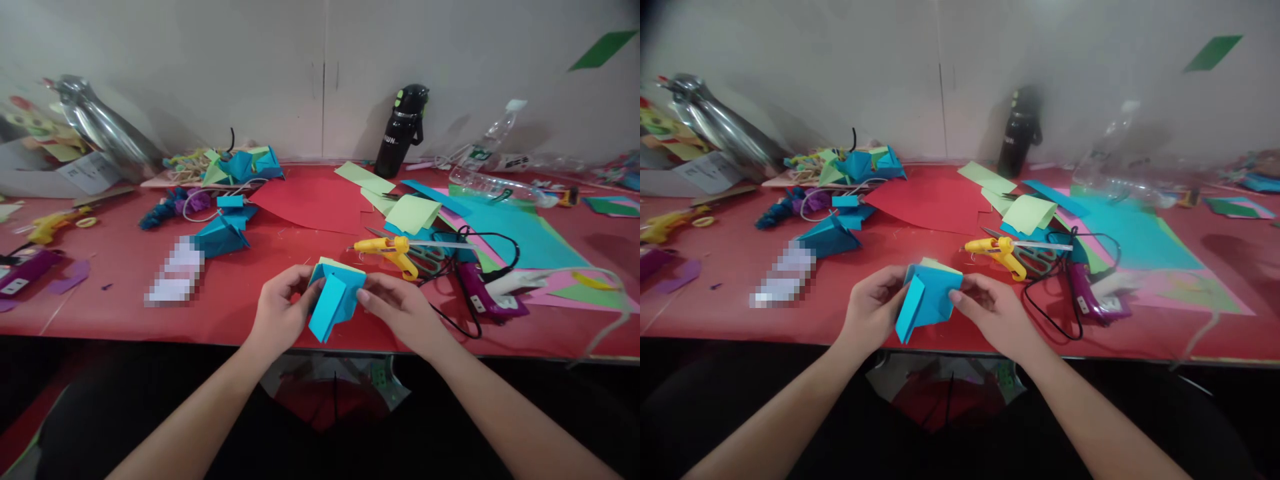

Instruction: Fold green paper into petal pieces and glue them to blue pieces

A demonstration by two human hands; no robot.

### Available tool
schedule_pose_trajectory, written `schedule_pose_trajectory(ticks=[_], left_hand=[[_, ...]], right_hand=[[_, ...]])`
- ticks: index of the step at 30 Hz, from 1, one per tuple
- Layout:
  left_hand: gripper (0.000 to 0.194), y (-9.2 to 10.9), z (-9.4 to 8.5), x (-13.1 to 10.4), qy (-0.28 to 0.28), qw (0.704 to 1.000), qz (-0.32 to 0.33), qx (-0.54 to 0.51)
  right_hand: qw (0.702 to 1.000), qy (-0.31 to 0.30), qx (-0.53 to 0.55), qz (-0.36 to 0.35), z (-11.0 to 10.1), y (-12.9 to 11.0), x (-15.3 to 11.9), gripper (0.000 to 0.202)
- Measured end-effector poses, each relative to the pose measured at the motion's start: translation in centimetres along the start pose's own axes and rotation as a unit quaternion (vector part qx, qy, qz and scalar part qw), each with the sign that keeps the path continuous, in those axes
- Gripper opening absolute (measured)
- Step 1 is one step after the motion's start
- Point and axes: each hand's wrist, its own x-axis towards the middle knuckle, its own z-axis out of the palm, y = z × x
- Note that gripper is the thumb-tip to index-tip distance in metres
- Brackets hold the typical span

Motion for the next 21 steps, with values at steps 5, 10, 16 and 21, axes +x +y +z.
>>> schedule_pose_trajectory(ticks=[5, 10, 16, 21], left_hand=[[0.017, -0.10, 0.14, -0.37, -0.040, 0.998, -0.018, -0.046], [0.016, 0.11, -0.18, -0.14, -0.093, 0.994, -0.046, -0.044], [0.014, 0.58, -0.14, 0.23, -0.114, 0.980, -0.118, -0.116], [0.014, 0.79, 0.07, 0.23, -0.064, 0.973, -0.145, -0.165]], right_hand=[[1.000, 0.019, -0.013, -0.016, 0.17, 0.23, -0.50, 0.021], [0.999, 0.028, -0.027, -0.022, -0.07, 0.12, -0.74, 0.020], [0.999, 0.036, -0.015, -0.021, -0.11, -0.32, -0.76, 0.018], [0.999, 0.041, 0.014, 0.003, -0.22, -0.62, -0.66, 0.022]])
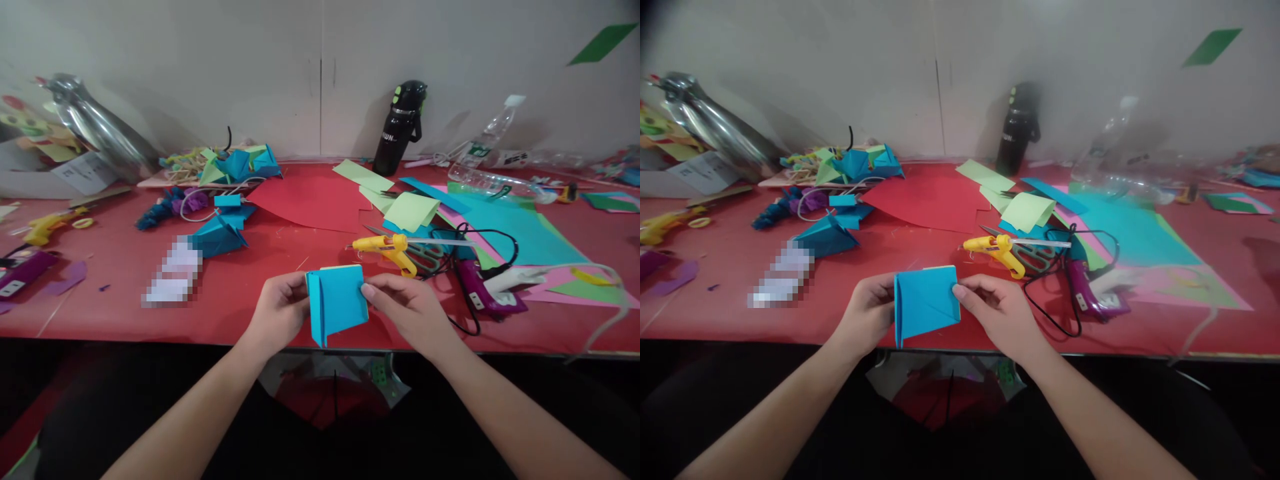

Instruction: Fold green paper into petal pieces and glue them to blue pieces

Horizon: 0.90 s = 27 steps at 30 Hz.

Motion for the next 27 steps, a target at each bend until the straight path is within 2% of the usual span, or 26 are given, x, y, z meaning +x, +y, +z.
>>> schedule_pose_trajectory(ticks=[5, 10, 14, 17, 19, 22, 27], left_hand=[[0.020, 0.0, 0.3, -0.1, 0.034, 0.999, -0.026, -0.032], [0.021, -0.2, 0.4, 0.0, 0.025, 0.997, -0.049, -0.047], [0.018, -0.5, 0.1, 0.1, 0.037, 0.996, -0.055, -0.066], [0.014, -0.6, -0.3, 0.1, 0.037, 0.994, -0.074, -0.072], [0.013, -0.6, -0.3, 0.2, 0.029, 0.993, -0.090, -0.071], [0.017, -0.6, -0.2, 0.2, 0.017, 0.991, -0.108, -0.082], [0.023, -0.4, -0.1, 0.2, 0.013, 0.987, -0.128, -0.099]], right_hand=[[1.000, -0.016, -0.003, 0.011, 0.1, -0.3, -0.1, 0.025], [0.999, 0.008, -0.040, 0.014, 0.1, -0.2, -0.1, 0.033], [0.998, -0.009, -0.053, -0.030, -0.5, 0.0, -0.1, 0.024], [0.991, -0.052, -0.092, -0.083, -1.2, -0.1, -0.1, 0.082], [0.987, -0.072, -0.110, -0.096, -1.5, -0.1, -0.1, 0.096], [0.983, -0.086, -0.129, -0.102, -1.8, -0.3, -0.2, 0.087], [0.970, -0.073, -0.181, -0.144, -2.0, -0.5, -0.3, 0.078]])
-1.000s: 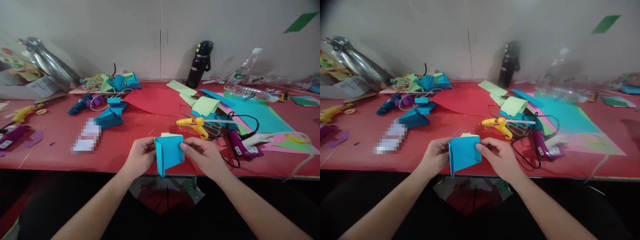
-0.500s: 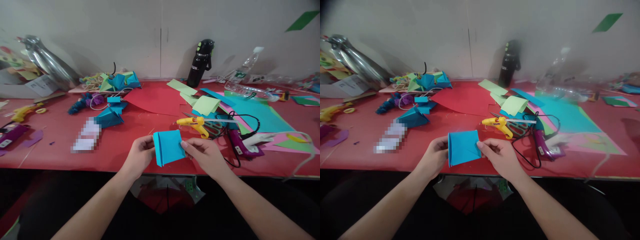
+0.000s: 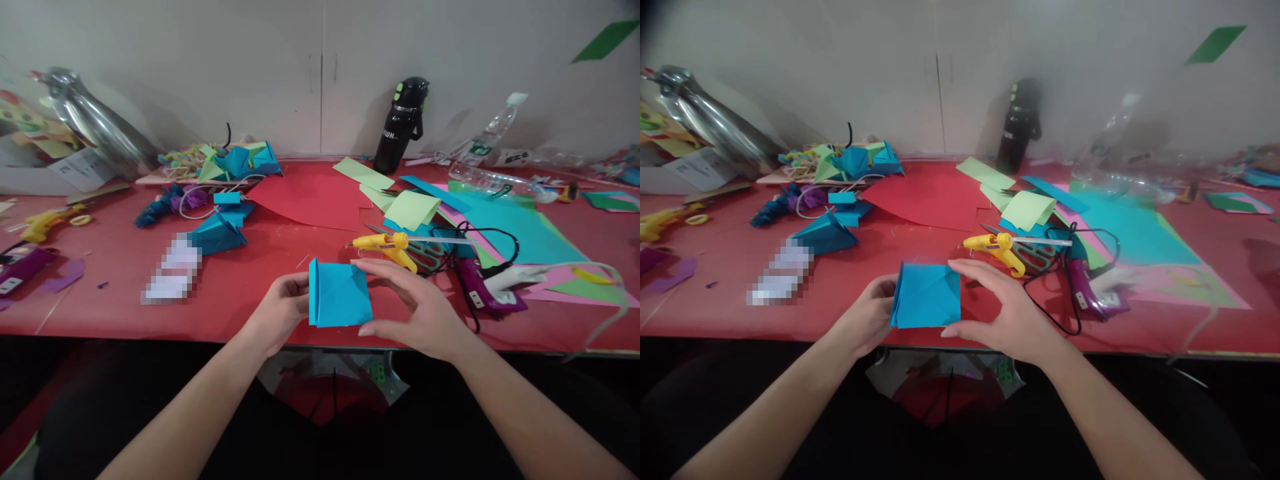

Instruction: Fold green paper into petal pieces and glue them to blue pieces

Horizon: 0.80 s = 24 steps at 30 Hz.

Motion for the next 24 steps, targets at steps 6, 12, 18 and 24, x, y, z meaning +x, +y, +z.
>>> schedule_pose_trajectory(ticks=[6, 12, 18, 24], left_hand=[[0.024, 0.40, 0.18, -0.05, -0.020, 1.000, -0.005, 0.002], [0.024, 0.49, 0.22, -0.02, -0.046, 0.999, -0.006, -0.008], [0.032, 0.52, 0.16, -0.13, -0.050, 0.999, -0.009, -0.013], [0.033, 0.83, 0.14, -0.48, -0.039, 0.999, -0.021, -0.012]], right_hand=[[0.999, -0.004, -0.034, -0.028, -0.25, -0.10, -0.04, 0.077], [0.998, -0.014, -0.045, -0.032, -0.51, -0.15, 0.11, 0.076], [0.998, -0.019, -0.056, -0.026, -0.67, -0.11, 0.09, 0.076], [0.998, 0.003, -0.056, -0.021, -0.82, -0.12, 0.12, 0.076]])
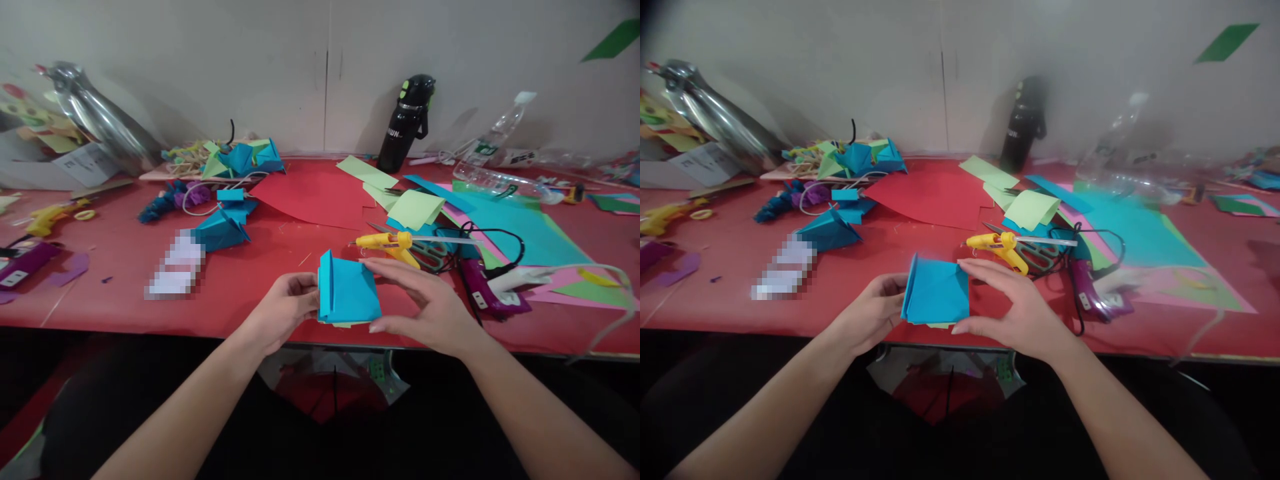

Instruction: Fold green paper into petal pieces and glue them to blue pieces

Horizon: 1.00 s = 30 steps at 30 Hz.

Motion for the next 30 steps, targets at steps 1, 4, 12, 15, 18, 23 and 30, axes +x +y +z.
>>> schedule_pose_trajectory(ticks=[1, 4, 12, 15, 18, 23, 30], left_hand=[[0.033, 0.0, 0.0, 0.0, -0.001, 1.000, 0.001, 0.010], [0.034, -0.1, -0.1, 0.0, -0.005, 0.999, 0.004, 0.041], [0.028, 0.3, -0.5, -0.5, -0.006, 0.994, 0.005, 0.113], [0.029, 0.5, -0.5, -0.6, 0.005, 0.991, 0.008, 0.133], [0.030, 0.4, -0.5, -0.6, 0.009, 0.989, 0.003, 0.144], [0.026, 0.4, -0.4, -1.0, 0.022, 0.984, 0.018, 0.175], [0.026, 0.8, -0.2, -1.3, 0.006, 0.982, 0.025, 0.190]], right_hand=[[1.000, 0.000, -0.001, 0.000, 0.0, 0.0, 0.0, 0.077], [1.000, -0.006, -0.007, -0.005, -0.2, 0.0, 0.0, 0.077], [0.999, 0.013, -0.033, -0.039, -0.5, 0.2, -0.1, 0.078], [0.997, 0.017, -0.054, -0.050, -0.5, 0.2, -0.1, 0.078], [0.996, 0.018, -0.068, -0.055, -0.6, 0.2, -0.1, 0.078], [0.995, 0.017, -0.080, -0.060, -0.4, 0.1, -0.1, 0.078], [0.994, 0.014, -0.079, -0.069, -0.5, 0.1, -0.2, 0.082]])
